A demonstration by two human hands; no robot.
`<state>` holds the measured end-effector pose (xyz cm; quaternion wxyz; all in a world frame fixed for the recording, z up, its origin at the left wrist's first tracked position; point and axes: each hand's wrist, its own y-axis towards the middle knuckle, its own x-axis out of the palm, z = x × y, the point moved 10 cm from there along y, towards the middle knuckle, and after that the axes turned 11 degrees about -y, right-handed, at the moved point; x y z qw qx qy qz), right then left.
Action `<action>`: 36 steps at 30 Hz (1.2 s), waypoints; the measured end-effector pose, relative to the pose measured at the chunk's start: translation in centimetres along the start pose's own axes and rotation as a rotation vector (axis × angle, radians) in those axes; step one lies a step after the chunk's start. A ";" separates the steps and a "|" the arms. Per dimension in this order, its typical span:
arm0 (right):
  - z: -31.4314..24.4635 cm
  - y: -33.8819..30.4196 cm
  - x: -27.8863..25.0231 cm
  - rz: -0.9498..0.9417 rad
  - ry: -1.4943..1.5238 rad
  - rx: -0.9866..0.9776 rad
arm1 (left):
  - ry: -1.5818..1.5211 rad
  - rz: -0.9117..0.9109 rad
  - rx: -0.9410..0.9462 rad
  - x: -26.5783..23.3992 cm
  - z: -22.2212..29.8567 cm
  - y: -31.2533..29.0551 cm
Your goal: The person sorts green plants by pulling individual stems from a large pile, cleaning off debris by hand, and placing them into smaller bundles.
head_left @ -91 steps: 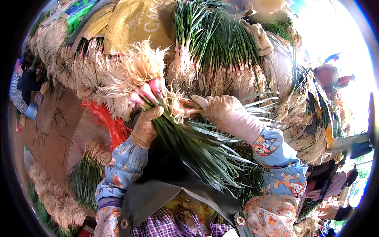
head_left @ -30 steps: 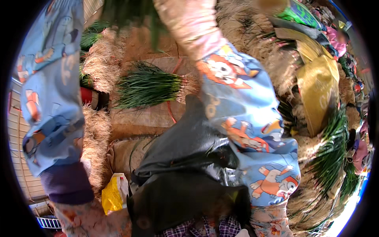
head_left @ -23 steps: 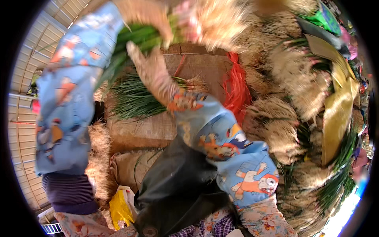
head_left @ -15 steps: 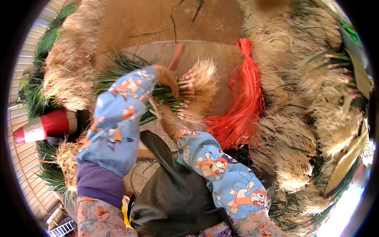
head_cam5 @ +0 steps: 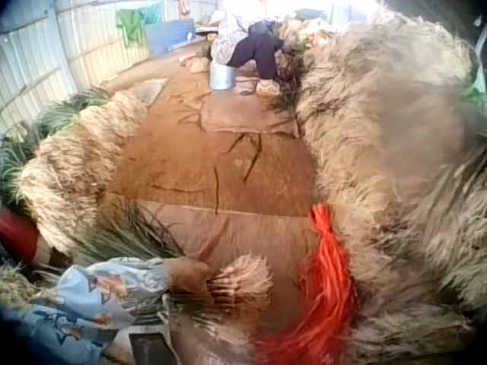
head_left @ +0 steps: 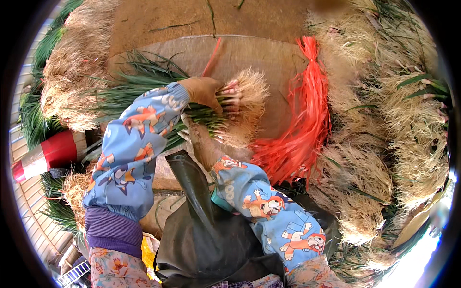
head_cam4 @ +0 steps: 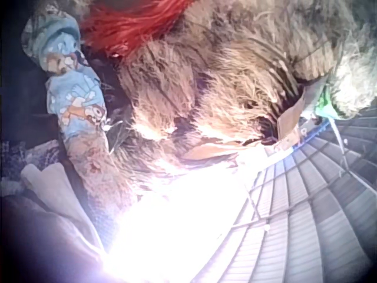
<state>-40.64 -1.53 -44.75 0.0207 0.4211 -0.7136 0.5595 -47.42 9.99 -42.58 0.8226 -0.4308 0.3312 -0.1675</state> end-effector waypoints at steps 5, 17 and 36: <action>-0.9 2.7 0.0 -0.096 -0.637 -0.269 | 0.171 0.460 0.158 -1.7 0.2 -3.5; -17.0 -4.0 -7.9 0.774 -1.682 -1.078 | 0.120 0.484 0.071 1.7 -3.3 -0.8; -12.2 -0.6 -11.4 0.841 -1.444 -0.983 | 0.323 0.580 0.143 3.9 -1.5 -4.7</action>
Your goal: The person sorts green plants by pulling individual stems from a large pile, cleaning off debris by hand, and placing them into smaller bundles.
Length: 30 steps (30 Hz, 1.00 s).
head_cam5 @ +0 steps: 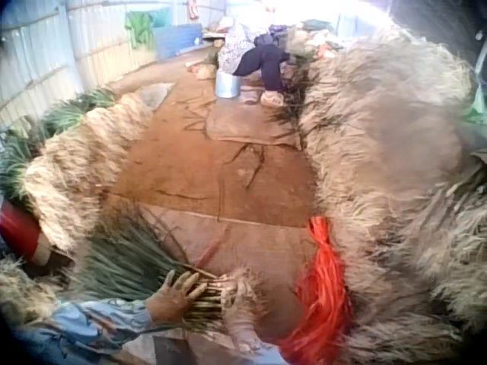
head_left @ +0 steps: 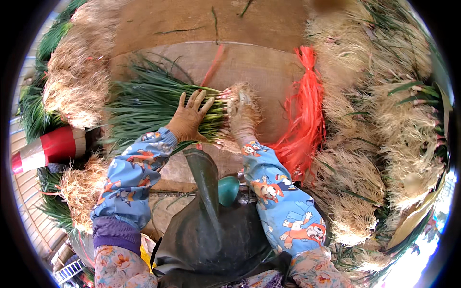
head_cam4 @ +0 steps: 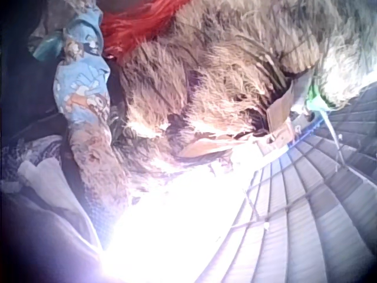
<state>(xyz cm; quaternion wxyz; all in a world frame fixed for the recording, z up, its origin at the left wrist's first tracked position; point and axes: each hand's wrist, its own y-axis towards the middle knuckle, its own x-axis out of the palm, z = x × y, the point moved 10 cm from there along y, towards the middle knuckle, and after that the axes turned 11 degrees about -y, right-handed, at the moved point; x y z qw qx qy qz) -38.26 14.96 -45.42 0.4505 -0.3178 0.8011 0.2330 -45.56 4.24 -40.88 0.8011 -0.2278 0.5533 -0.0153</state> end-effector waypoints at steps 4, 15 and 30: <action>1.7 1.4 -0.9 -0.508 -0.034 0.113 | -0.063 0.326 0.121 0.2 2.0 2.0; 0.5 -8.3 -28.8 -0.315 -0.229 -0.151 | 0.500 0.514 0.110 1.0 2.4 1.2; 15.4 -50.5 -50.8 0.487 -0.275 0.714 | -0.934 0.191 0.305 -11.5 21.8 0.7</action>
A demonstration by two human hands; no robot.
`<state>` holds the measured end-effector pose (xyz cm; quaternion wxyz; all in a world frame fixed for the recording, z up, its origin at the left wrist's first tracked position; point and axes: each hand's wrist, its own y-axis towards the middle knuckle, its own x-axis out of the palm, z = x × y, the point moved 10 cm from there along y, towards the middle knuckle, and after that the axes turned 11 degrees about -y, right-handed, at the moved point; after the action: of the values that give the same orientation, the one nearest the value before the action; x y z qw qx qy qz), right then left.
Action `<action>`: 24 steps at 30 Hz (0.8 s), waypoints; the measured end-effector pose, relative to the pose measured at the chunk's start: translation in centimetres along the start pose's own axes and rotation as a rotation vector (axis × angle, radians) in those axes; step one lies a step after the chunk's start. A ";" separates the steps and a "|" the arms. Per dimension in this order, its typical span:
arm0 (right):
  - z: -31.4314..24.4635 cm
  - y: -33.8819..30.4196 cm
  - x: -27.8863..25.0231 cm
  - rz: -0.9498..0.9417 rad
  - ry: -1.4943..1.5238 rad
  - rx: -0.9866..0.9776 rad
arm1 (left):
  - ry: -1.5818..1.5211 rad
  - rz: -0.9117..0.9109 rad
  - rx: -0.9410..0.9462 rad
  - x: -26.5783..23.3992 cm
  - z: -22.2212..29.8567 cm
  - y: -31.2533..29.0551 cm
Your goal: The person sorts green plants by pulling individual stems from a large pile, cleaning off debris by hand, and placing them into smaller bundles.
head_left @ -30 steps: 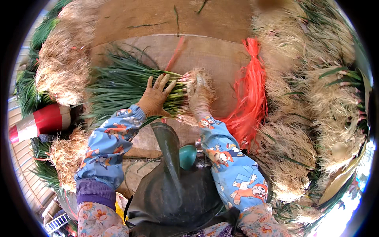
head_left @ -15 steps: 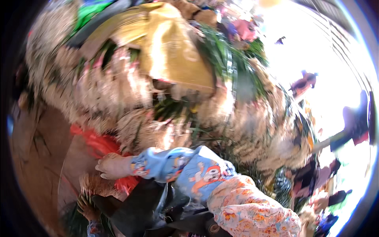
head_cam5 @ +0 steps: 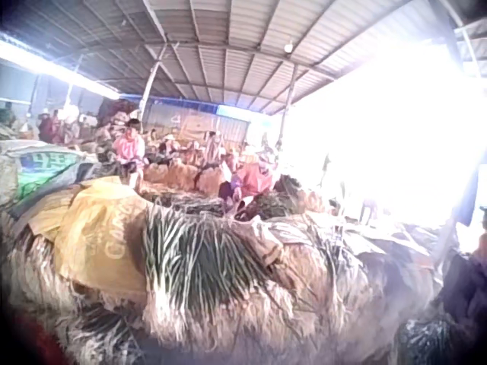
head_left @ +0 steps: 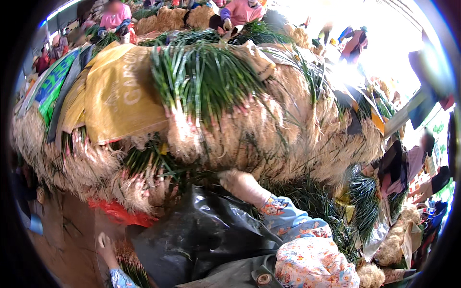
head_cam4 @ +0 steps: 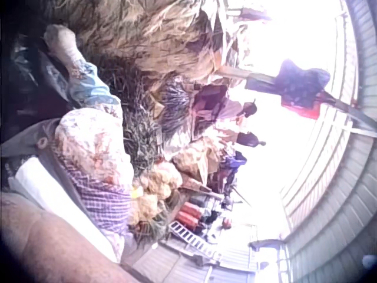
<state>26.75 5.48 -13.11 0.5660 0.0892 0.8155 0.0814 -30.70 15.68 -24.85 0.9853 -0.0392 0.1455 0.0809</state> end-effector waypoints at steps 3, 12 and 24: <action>3.3 -5.8 5.5 -0.266 -0.173 -0.124 | -0.155 -0.087 0.159 6.5 9.5 1.3; 9.9 -9.2 0.1 -0.187 0.140 0.158 | -0.119 -0.529 0.470 31.0 35.1 -7.4; 15.5 10.2 -21.9 0.699 -0.203 0.366 | -0.265 -0.725 0.045 53.8 36.4 -2.9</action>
<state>49.35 10.73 3.78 0.5566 0.4680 0.6770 0.1131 30.84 24.44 -5.77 0.9609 -0.0555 -0.0048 -0.2713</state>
